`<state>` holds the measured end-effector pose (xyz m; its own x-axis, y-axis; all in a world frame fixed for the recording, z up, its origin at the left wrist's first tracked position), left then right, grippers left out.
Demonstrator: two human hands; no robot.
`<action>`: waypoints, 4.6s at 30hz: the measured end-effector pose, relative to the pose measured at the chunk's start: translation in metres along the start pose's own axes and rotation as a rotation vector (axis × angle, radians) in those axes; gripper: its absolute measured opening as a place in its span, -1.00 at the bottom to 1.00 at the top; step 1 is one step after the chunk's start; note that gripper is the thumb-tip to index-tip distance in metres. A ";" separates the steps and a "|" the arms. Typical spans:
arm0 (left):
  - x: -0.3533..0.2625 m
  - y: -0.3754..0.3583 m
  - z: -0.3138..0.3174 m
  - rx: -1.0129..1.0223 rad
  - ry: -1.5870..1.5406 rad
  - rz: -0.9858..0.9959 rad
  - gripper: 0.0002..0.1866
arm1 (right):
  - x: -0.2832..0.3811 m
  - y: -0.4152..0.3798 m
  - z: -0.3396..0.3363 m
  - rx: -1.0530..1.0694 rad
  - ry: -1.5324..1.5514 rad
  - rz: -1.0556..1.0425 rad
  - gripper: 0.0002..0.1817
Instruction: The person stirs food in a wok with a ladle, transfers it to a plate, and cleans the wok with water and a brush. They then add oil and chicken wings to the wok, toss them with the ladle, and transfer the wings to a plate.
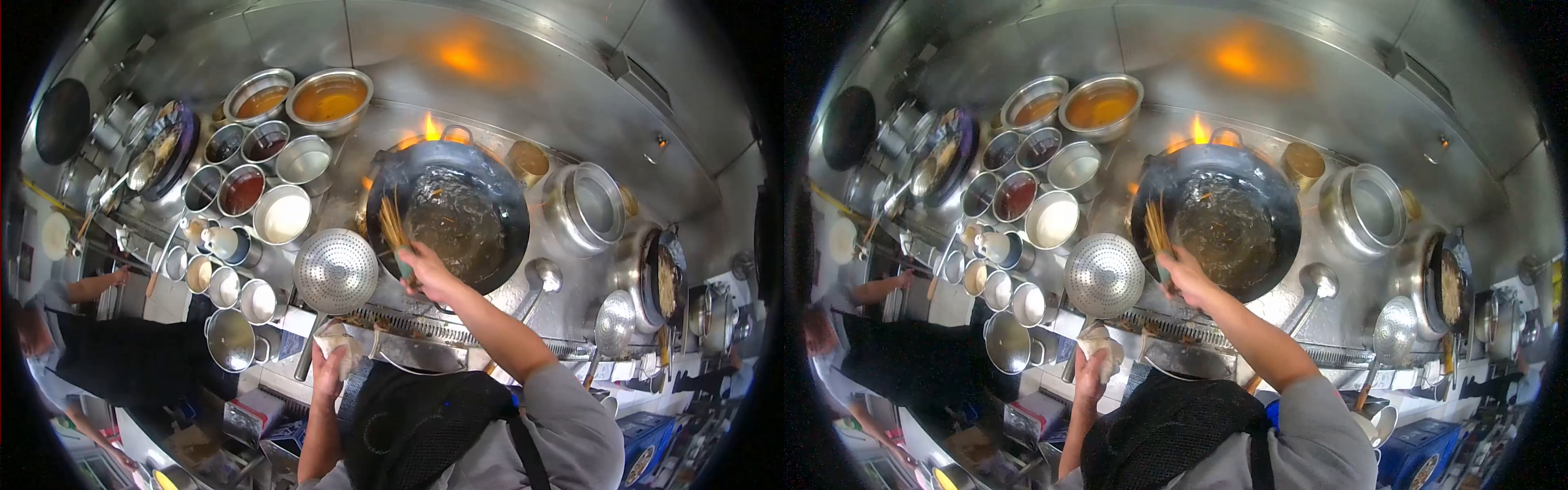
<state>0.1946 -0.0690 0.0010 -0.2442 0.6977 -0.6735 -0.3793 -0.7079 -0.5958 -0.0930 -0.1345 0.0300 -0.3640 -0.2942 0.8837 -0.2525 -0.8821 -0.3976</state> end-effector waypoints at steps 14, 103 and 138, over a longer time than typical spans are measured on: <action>-0.018 -0.017 -0.018 0.022 -0.056 -0.031 -0.40 | 0.032 0.140 -0.043 -0.360 0.419 -0.090 -0.62; -0.016 -0.039 -0.007 -0.032 -0.023 -0.126 -0.52 | 0.035 0.028 -0.060 0.048 -0.594 -0.217 -0.25; -0.013 -0.013 -0.014 -0.091 -0.053 -0.143 -0.52 | 0.056 0.043 -0.126 -0.156 -1.617 -0.259 -0.30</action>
<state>0.2149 -0.0709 0.0117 -0.2410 0.7948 -0.5569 -0.3316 -0.6067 -0.7224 -0.2370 -0.1424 0.0312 0.9310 -0.2976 0.2115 -0.2730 -0.9520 -0.1382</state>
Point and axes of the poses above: each hand's wrist, its own y-axis towards the middle knuckle, its own z-axis out of the palm, x = y × z, the point moved 9 cm from there along y, towards the middle knuckle, and after that the axes turned 14 degrees about -z, right-handed, at the moved point
